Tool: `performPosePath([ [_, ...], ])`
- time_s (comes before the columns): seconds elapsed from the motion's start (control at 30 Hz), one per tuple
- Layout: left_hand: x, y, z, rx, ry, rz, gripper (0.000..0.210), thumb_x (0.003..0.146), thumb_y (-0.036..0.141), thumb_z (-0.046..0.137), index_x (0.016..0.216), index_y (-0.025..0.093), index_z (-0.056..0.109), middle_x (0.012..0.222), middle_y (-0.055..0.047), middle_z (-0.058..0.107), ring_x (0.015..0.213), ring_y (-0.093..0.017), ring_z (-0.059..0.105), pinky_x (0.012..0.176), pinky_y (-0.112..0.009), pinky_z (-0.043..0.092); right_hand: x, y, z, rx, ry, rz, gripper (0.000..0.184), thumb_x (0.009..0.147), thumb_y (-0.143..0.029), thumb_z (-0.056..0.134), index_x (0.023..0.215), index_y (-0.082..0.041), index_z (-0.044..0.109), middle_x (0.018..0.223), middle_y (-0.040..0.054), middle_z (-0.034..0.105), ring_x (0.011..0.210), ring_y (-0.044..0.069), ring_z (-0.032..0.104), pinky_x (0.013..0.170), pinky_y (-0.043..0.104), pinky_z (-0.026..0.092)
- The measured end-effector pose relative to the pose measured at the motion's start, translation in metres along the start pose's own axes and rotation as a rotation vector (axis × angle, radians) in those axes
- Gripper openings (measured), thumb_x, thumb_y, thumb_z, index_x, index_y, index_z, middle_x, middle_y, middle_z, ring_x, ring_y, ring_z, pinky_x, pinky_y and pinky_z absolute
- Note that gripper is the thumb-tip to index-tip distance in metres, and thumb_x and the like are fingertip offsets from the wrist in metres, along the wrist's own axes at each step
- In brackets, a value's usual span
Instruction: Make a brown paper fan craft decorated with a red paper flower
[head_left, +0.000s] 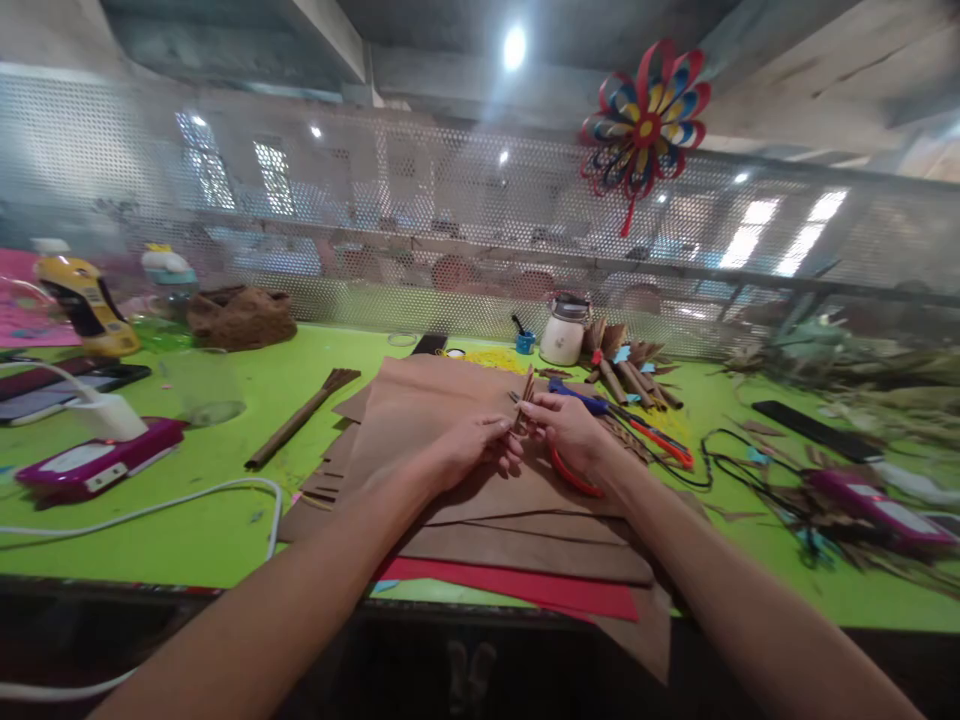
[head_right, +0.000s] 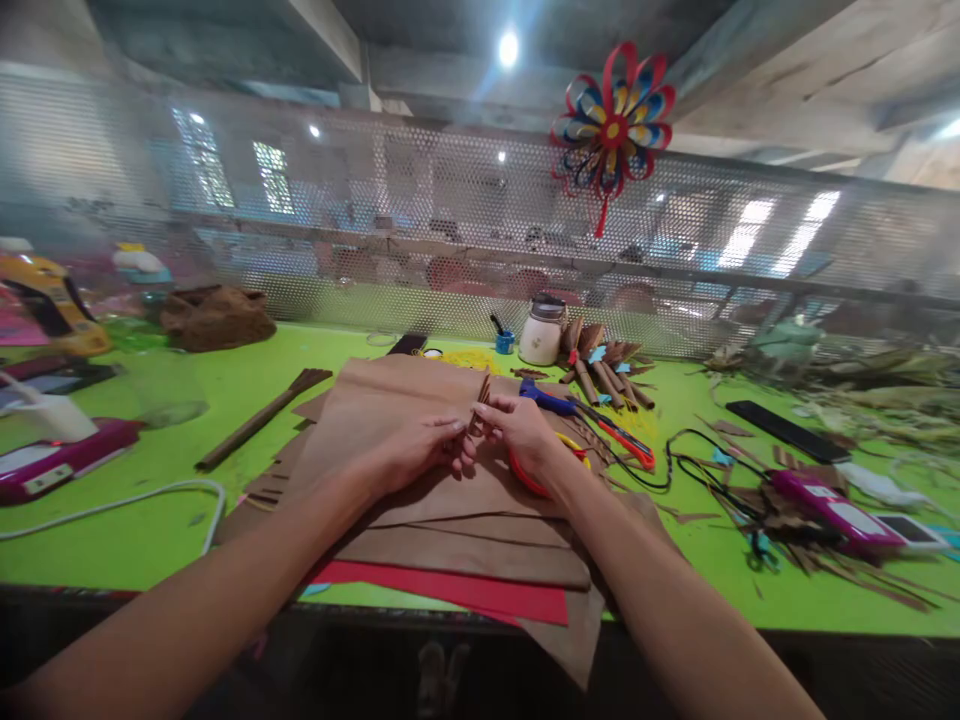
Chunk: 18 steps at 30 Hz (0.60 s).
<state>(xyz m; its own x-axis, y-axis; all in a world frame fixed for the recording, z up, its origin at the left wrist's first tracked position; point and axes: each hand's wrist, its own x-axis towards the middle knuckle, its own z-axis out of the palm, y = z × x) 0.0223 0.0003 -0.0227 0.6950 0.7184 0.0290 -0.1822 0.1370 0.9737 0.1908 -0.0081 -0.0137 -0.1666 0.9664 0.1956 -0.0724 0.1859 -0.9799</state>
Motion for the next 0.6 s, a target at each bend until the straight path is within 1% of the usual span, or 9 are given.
performPosePath([
  [0.13,0.0007,-0.0012,-0.0016,-0.055,0.026,-0.017,0.025,0.075,0.033,0.061,0.078,0.009,0.06,0.072,-0.007,0.06,0.058,-0.012,0.058,0.059,-0.026,0.047,-0.0002,-0.0006,0.0015,0.013,-0.002,0.015,0.027,0.067,-0.039,0.069,0.067,-0.013,0.058,0.059,-0.0017,0.054,0.051,0.007,0.046,0.049,0.021,0.031],
  [0.27,0.0002,-0.0004,-0.0022,-0.107,0.058,-0.023,0.017,0.074,0.025,0.064,0.078,0.009,0.06,0.071,-0.006,0.06,0.059,-0.009,0.057,0.061,-0.023,0.046,-0.0005,0.0002,0.0027,0.027,-0.012,0.013,0.028,0.067,-0.04,0.069,0.069,-0.013,0.059,0.057,-0.0031,0.052,0.049,0.006,0.042,0.047,0.021,0.029],
  [0.43,-0.0011,0.0031,-0.0043,-0.114,0.016,-0.035,0.018,0.075,0.027,0.063,0.08,0.01,0.061,0.075,-0.007,0.061,0.062,-0.01,0.057,0.063,-0.023,0.047,-0.0004,0.0,0.0035,0.022,-0.023,0.01,0.029,0.067,-0.041,0.068,0.072,-0.014,0.06,0.06,-0.0022,0.053,0.049,0.007,0.041,0.047,0.021,0.03],
  [0.6,-0.0016,0.004,-0.0044,-0.114,0.036,-0.027,0.017,0.072,0.026,0.066,0.077,0.012,0.059,0.073,-0.005,0.06,0.065,-0.01,0.058,0.061,-0.021,0.045,-0.0035,-0.0052,0.0064,0.038,-0.023,0.002,0.028,0.067,-0.04,0.069,0.072,-0.014,0.06,0.058,-0.0023,0.052,0.05,0.007,0.042,0.046,0.021,0.032],
])
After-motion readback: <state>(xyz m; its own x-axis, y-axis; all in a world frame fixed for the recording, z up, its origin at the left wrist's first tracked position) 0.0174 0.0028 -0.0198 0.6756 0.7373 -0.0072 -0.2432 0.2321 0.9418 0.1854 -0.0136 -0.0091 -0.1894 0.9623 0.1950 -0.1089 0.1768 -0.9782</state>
